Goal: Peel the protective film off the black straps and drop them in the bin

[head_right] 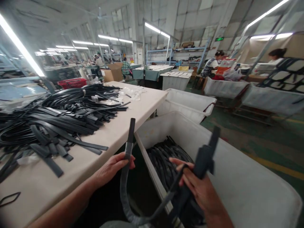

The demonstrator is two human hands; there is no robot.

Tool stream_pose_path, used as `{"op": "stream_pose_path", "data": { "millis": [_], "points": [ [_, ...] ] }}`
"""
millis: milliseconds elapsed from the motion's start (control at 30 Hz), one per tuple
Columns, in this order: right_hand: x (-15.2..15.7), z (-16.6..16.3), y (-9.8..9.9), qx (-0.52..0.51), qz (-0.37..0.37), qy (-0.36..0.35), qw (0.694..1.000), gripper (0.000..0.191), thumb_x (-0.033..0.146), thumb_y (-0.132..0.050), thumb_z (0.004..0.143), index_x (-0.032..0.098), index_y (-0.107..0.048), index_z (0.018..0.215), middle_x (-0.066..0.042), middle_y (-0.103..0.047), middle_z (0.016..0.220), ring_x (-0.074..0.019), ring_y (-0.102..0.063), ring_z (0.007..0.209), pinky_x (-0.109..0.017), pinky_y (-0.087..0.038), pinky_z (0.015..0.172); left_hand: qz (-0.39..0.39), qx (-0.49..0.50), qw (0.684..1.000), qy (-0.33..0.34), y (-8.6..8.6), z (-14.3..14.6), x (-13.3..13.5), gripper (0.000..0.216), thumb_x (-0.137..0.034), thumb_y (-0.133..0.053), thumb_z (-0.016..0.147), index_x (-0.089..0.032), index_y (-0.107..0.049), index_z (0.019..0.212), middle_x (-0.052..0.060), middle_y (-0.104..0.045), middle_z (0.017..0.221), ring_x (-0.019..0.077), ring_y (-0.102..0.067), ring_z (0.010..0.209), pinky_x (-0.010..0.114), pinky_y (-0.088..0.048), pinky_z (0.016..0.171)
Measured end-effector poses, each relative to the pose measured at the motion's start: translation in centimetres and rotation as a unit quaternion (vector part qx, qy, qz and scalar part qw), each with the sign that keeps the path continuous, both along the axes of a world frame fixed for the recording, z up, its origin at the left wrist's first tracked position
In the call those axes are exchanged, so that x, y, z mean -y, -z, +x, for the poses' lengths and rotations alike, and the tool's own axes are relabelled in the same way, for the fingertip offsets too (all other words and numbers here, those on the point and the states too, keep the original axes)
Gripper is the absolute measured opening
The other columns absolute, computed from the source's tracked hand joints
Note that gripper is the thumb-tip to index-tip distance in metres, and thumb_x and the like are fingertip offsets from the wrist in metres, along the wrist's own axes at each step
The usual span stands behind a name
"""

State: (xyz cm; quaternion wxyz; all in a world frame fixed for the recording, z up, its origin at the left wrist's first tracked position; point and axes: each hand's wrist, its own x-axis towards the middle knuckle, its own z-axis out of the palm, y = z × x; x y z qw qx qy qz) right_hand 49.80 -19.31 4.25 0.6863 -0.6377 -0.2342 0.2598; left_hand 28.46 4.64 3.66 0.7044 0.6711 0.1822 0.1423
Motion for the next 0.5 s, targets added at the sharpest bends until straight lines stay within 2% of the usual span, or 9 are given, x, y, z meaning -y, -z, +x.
{"op": "stream_pose_path", "data": {
  "millis": [33,100,133,200,267,367,433,500],
  "points": [
    [-1.6,-1.0,0.0,-0.027,0.023,-0.046,0.998,0.024,0.044,-0.074,0.077,0.019,-0.076,0.079,-0.013,-0.072,0.12,0.0024,-0.032,0.034,-0.02,-0.037,0.034,0.012,-0.011,0.999,0.039,-0.1,0.1,0.8,0.024,-0.031,-0.054,0.09,-0.015,-0.069,0.1,0.005,-0.071,0.085,0.0175,-0.062,0.082,0.026,-0.046,0.077],
    [-4.5,-2.5,-0.1,-0.048,0.051,-0.116,0.991,0.023,0.042,-0.07,0.083,0.02,-0.076,0.081,-0.011,-0.067,0.129,0.0044,-0.03,0.035,-0.019,-0.035,0.038,0.028,-0.038,0.993,0.106,-0.1,0.0,2.3,0.025,-0.03,-0.051,0.092,-0.016,-0.068,0.101,0.004,-0.07,0.083,0.017,-0.061,0.079,0.026,-0.046,0.076],
    [-5.7,-2.9,-0.1,-0.047,0.058,-0.136,0.988,0.022,0.041,-0.069,0.084,0.021,-0.076,0.083,-0.01,-0.067,0.13,0.0043,-0.031,0.035,-0.019,-0.032,0.038,0.033,-0.051,0.989,0.133,0.0,-0.1,2.9,0.025,-0.03,-0.05,0.092,-0.016,-0.068,0.101,0.004,-0.069,0.083,0.0171,-0.061,0.079,0.027,-0.046,0.076],
    [-7.4,-3.5,0.0,-0.036,0.056,-0.149,0.987,0.022,0.041,-0.069,0.084,0.02,-0.077,0.083,-0.01,-0.073,0.118,0.0024,-0.034,0.036,-0.019,-0.026,0.036,0.038,-0.065,0.984,0.162,0.3,-0.2,3.6,0.027,-0.032,-0.048,0.093,-0.016,-0.067,0.101,0.004,-0.069,0.083,0.0172,-0.061,0.078,0.027,-0.046,0.074],
    [-8.5,-3.7,0.2,-0.025,0.049,-0.134,0.989,0.024,0.042,-0.071,0.082,0.018,-0.077,0.082,-0.009,-0.077,0.099,-0.0004,-0.036,0.038,-0.019,-0.022,0.036,0.026,-0.068,0.984,0.16,0.6,-0.3,4.0,0.031,-0.037,-0.046,0.094,-0.015,-0.066,0.104,0.005,-0.069,0.083,0.0167,-0.061,0.075,0.027,-0.046,0.071],
    [-9.0,-3.4,0.9,-0.023,0.049,-0.094,0.994,0.027,0.042,-0.073,0.08,0.017,-0.077,0.087,-0.005,-0.074,0.074,-0.0038,-0.039,0.04,-0.019,-0.022,0.036,0.006,-0.067,0.99,0.123,1.2,-0.1,3.9,0.038,-0.045,-0.043,0.095,-0.015,-0.062,0.11,0.003,-0.065,0.076,0.0142,-0.058,0.064,0.025,-0.045,0.064],
    [-8.9,-3.0,1.6,-0.032,0.065,-0.069,0.995,0.027,0.043,-0.072,0.081,0.018,-0.077,0.091,-0.001,-0.072,0.07,-0.0029,-0.035,0.039,-0.019,-0.031,0.039,0.005,-0.065,0.993,0.098,1.6,0.0,3.7,0.04,-0.048,-0.044,0.095,-0.015,-0.061,0.108,0.001,-0.063,0.074,0.0132,-0.056,0.061,0.024,-0.044,0.061],
    [-8.5,-2.7,2.2,-0.049,0.083,-0.061,0.993,0.026,0.045,-0.071,0.082,0.02,-0.076,0.088,0.0,-0.073,0.075,-0.0007,-0.029,0.037,-0.021,-0.04,0.046,-0.005,-0.068,0.994,0.087,1.9,0.1,3.6,0.039,-0.049,-0.046,0.094,-0.015,-0.061,0.106,0.002,-0.063,0.074,0.0132,-0.057,0.062,0.024,-0.043,0.061]
  ]
}}
